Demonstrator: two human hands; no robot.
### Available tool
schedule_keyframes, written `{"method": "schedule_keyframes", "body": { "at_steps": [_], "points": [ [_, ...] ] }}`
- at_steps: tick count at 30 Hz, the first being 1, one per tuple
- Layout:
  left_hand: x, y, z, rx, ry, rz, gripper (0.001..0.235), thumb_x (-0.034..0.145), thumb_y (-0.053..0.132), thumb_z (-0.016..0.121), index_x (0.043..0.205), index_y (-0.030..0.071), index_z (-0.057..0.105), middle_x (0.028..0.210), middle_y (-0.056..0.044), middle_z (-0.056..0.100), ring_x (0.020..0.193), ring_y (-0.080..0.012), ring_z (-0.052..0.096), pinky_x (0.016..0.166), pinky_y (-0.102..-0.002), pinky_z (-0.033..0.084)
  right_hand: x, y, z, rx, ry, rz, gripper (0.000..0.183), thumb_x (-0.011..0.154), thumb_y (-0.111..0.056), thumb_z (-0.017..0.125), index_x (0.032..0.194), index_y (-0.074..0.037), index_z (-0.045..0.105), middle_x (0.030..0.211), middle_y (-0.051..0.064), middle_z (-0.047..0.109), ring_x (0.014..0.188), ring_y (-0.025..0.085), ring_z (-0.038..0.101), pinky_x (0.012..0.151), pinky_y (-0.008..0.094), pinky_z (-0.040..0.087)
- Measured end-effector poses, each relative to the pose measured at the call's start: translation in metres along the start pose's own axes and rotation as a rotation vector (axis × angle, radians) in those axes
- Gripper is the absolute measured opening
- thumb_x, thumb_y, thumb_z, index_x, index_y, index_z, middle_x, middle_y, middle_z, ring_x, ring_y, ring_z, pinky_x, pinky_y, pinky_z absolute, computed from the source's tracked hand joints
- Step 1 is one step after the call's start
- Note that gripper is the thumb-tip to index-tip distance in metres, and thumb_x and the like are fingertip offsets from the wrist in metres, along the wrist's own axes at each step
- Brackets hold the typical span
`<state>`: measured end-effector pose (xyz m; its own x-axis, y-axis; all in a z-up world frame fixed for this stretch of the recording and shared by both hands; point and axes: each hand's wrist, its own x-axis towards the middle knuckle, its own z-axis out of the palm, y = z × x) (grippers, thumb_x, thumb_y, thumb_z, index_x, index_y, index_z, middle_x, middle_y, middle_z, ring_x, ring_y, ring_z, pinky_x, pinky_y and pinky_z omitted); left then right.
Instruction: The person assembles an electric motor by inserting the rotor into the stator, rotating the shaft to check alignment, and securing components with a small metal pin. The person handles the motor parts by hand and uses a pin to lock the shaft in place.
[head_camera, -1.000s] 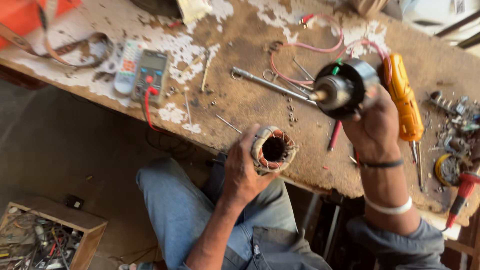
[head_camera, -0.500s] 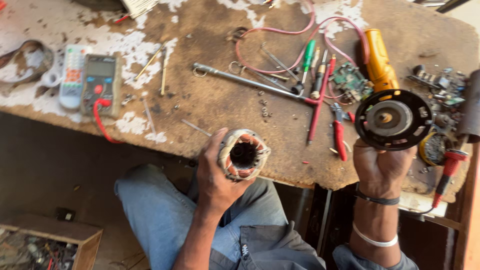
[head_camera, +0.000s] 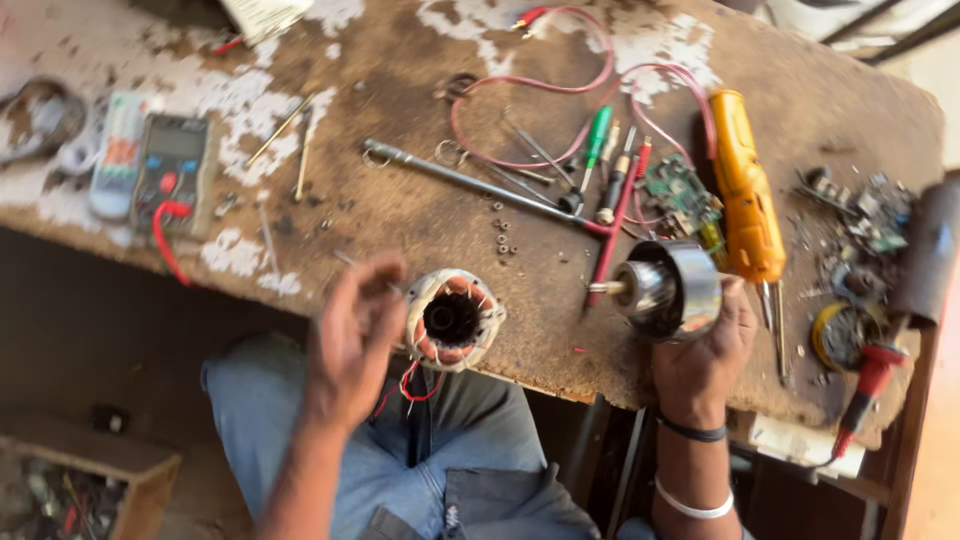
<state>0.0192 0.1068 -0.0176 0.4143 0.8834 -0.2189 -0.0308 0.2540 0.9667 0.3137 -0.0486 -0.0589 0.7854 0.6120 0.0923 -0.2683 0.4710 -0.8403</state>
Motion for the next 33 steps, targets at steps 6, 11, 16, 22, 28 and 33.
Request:
{"method": "schedule_keyframes", "body": {
  "at_steps": [6, 11, 16, 22, 28, 33],
  "points": [
    [0.099, 0.04, 0.031, 0.48, -0.326, 0.504, 0.02, 0.1, 0.026, 0.071, 0.108, 0.009, 0.074, 0.105, -0.004, 0.076, 0.094, -0.0134, 0.073, 0.085, -0.03, 0.06, 0.007, 0.006, -0.006, 0.021, 0.041, 0.066, 0.03, 0.116, -0.026, 0.047, 0.113, 0.0, 0.062, 0.109, 0.012, 0.072, 0.096, 0.02, 0.073, 0.092, 0.036, 0.061],
    [0.178, 0.041, 0.094, 1.097, -0.515, 0.364, 0.015, 0.096, 0.023, 0.068, 0.095, 0.01, 0.074, 0.092, -0.006, 0.073, 0.077, -0.0154, 0.069, 0.075, -0.036, 0.059, 0.003, 0.008, -0.011, 0.032, -0.046, 0.053, 0.03, 0.121, -0.025, 0.051, 0.108, -0.001, 0.065, 0.096, 0.008, 0.071, 0.078, 0.014, 0.069, 0.07, 0.027, 0.056],
    [0.201, 0.021, 0.098, 1.297, -0.558, 0.322, 0.01, 0.098, 0.01, 0.064, 0.101, 0.005, 0.072, 0.088, -0.012, 0.071, 0.067, -0.0166, 0.068, 0.059, -0.032, 0.057, 0.0, 0.01, -0.015, 0.028, -0.007, 0.051, 0.029, 0.119, -0.024, 0.051, 0.108, 0.0, 0.064, 0.098, 0.009, 0.071, 0.084, 0.015, 0.071, 0.08, 0.029, 0.06],
    [0.203, 0.004, 0.087, 1.234, -0.539, 0.602, 0.014, 0.098, 0.0, 0.062, 0.097, 0.003, 0.075, 0.082, -0.01, 0.07, 0.059, -0.0149, 0.066, 0.053, -0.029, 0.053, 0.004, 0.009, -0.013, 0.034, -0.02, 0.057, 0.026, 0.118, -0.022, 0.052, 0.111, -0.001, 0.065, 0.1, 0.011, 0.073, 0.085, 0.017, 0.073, 0.074, 0.031, 0.061],
    [0.208, 0.002, 0.099, 1.435, -0.622, 0.634, 0.037, 0.107, -0.002, 0.045, 0.078, 0.003, 0.066, 0.061, -0.01, 0.058, 0.047, -0.0136, 0.055, 0.044, -0.03, 0.049, 0.004, 0.01, -0.012, 0.063, 0.03, 0.071, 0.025, 0.117, -0.022, 0.052, 0.111, -0.001, 0.064, 0.101, 0.011, 0.073, 0.086, 0.018, 0.074, 0.076, 0.032, 0.062],
    [0.2, 0.026, 0.107, 1.38, -0.64, 0.497, 0.037, 0.103, -0.005, 0.043, 0.073, 0.006, 0.061, 0.062, -0.006, 0.057, 0.048, -0.0115, 0.049, 0.04, -0.027, 0.044, 0.004, 0.01, -0.013, 0.027, 0.029, 0.061, 0.026, 0.117, -0.023, 0.052, 0.11, -0.002, 0.064, 0.101, 0.011, 0.072, 0.086, 0.018, 0.073, 0.077, 0.031, 0.061]
  ]
}}
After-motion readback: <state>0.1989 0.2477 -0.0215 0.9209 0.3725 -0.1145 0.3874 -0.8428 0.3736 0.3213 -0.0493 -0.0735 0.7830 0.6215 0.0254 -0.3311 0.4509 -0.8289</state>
